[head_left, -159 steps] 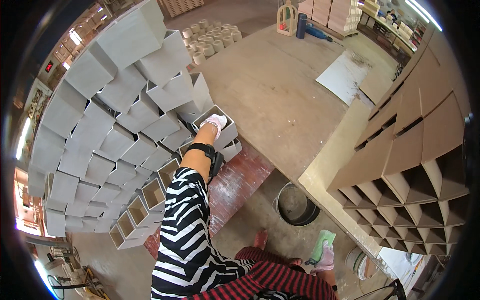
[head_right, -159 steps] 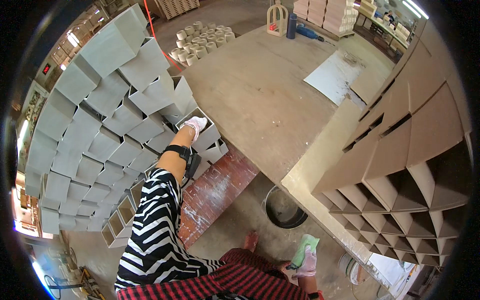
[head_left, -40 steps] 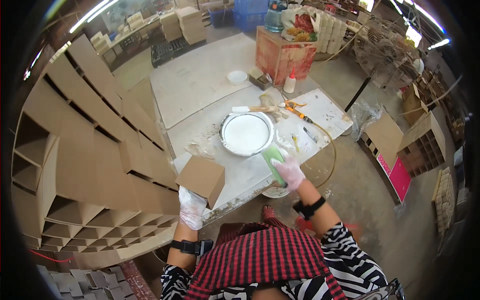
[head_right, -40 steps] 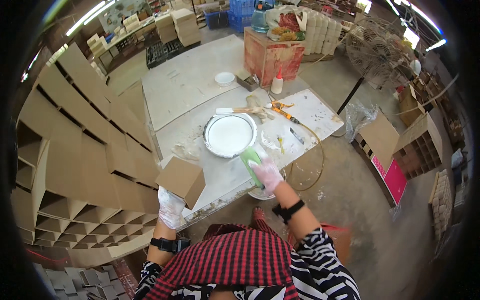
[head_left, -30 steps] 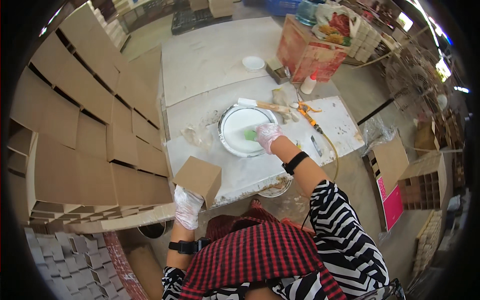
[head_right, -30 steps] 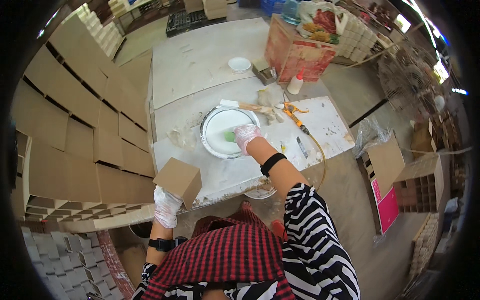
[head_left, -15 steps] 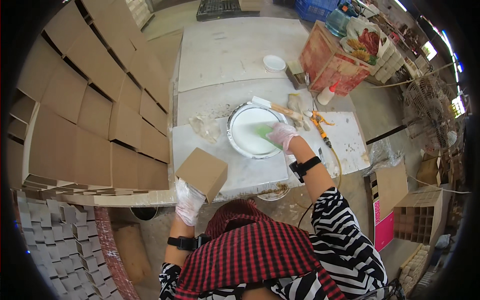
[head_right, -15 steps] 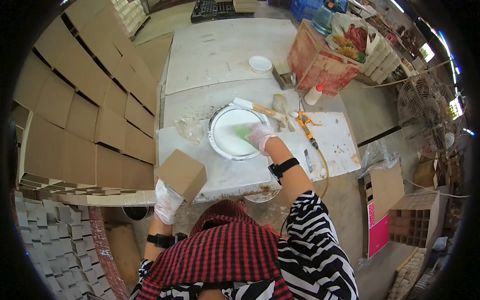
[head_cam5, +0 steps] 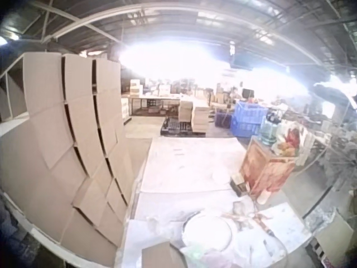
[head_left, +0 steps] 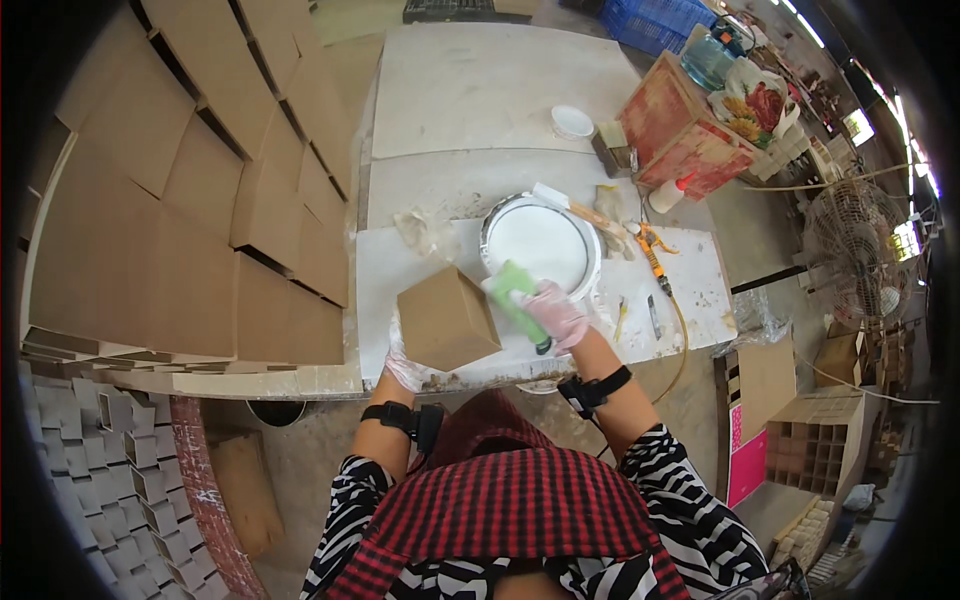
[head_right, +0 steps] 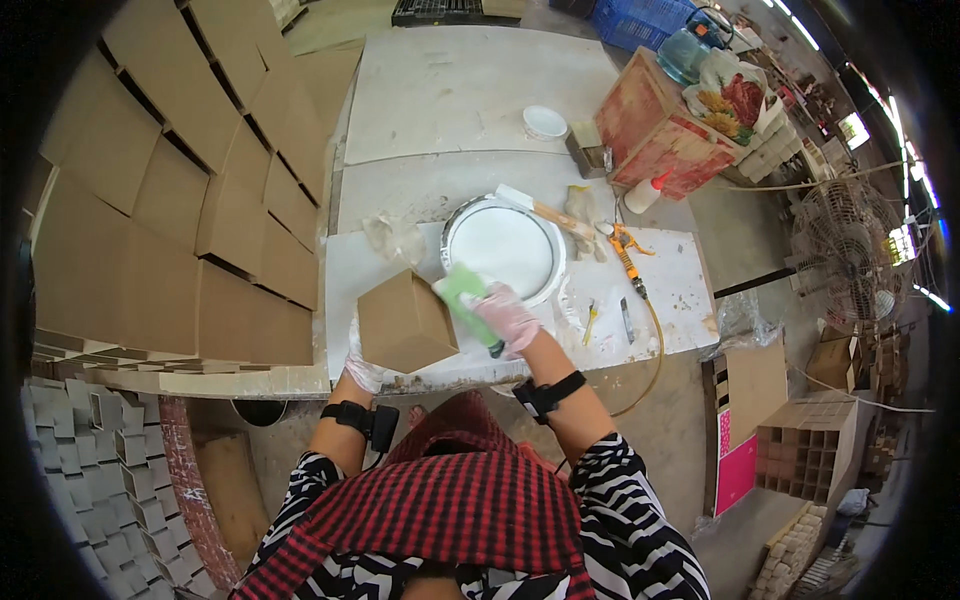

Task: The person picks up a box from a stack, applies a white substance to its interior edges using a sponge, and places the box onto a pallet.

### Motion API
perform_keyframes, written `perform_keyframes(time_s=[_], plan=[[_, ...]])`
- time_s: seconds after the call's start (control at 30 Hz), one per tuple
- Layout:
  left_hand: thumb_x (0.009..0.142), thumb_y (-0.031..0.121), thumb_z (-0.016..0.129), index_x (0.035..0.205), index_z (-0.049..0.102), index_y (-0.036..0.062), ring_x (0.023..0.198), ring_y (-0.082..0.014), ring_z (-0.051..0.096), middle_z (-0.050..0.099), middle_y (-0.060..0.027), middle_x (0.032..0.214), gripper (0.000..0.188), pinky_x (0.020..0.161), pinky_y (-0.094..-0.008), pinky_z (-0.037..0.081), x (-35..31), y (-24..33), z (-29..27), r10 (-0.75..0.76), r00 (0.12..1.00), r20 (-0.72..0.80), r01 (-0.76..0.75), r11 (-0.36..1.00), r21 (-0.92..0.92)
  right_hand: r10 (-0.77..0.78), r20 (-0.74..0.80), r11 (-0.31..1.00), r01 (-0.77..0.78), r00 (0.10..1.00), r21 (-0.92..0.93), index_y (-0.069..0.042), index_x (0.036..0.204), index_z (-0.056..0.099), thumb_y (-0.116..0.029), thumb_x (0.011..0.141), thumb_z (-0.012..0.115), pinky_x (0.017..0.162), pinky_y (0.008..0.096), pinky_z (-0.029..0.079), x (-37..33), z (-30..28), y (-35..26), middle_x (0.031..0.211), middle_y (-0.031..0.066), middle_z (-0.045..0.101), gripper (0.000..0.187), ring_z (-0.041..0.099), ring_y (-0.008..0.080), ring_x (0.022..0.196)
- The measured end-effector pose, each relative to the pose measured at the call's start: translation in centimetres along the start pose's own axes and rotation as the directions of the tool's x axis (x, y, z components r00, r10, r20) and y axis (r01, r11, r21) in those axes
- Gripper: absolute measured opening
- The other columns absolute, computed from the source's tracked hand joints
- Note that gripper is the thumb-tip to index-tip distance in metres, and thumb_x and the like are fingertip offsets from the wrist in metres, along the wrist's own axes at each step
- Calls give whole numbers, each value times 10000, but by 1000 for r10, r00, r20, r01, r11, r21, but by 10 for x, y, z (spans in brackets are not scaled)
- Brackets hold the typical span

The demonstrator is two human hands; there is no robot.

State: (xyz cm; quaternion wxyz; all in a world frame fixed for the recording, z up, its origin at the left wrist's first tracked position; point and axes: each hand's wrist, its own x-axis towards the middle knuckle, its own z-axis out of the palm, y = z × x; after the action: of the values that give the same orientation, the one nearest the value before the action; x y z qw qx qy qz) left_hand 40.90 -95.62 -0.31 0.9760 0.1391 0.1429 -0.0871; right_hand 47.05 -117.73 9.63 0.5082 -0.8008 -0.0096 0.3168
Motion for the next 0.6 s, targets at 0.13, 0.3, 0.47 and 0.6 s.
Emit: perform_keyframes(time_s=[0.13, 0.3, 0.47, 0.6], plan=[[931, 427, 440, 1223, 491, 4, 979, -234, 594, 593, -124, 1117, 517, 871, -354, 483, -31, 30, 3, -24, 993, -118, 40, 990, 137, -409, -72, 852, 353, 909, -385, -156, 1169, 564, -270, 831, 589, 773, 392, 474, 24, 65, 25, 951, 135, 617, 358, 607, 302, 885], [907, 388, 525, 1149, 567, 0, 892, -187, 613, 631, -93, 1020, 458, 802, -345, 493, -55, 53, -31, 203, 942, -267, 83, 629, 773, -414, 0, 716, 325, 910, -618, -271, 1202, 527, -286, 833, 575, 752, 437, 493, 4, 100, 1, 987, 152, 561, 373, 590, 353, 914], [864, 455, 569, 1039, 636, 6, 761, -164, 604, 646, -72, 911, 486, 638, -296, 484, -61, 60, -43, 235, 895, -379, 83, 748, 659, -321, 309, 491, 437, 895, -754, -256, 1183, 548, -221, 772, 615, 744, 439, 495, -20, 110, 16, 1046, 144, 585, 419, 603, 346, 858], [889, 498, 503, 939, 661, 26, 650, -143, 584, 631, -54, 792, 500, 558, -270, 466, -44, 61, -73, 315, 801, -510, 275, 562, 780, -445, 100, 449, 319, 890, -835, -239, 1147, 563, -163, 744, 614, 717, 419, 508, -8, 110, 9, 1007, 127, 593, 413, 613, 317, 836]])
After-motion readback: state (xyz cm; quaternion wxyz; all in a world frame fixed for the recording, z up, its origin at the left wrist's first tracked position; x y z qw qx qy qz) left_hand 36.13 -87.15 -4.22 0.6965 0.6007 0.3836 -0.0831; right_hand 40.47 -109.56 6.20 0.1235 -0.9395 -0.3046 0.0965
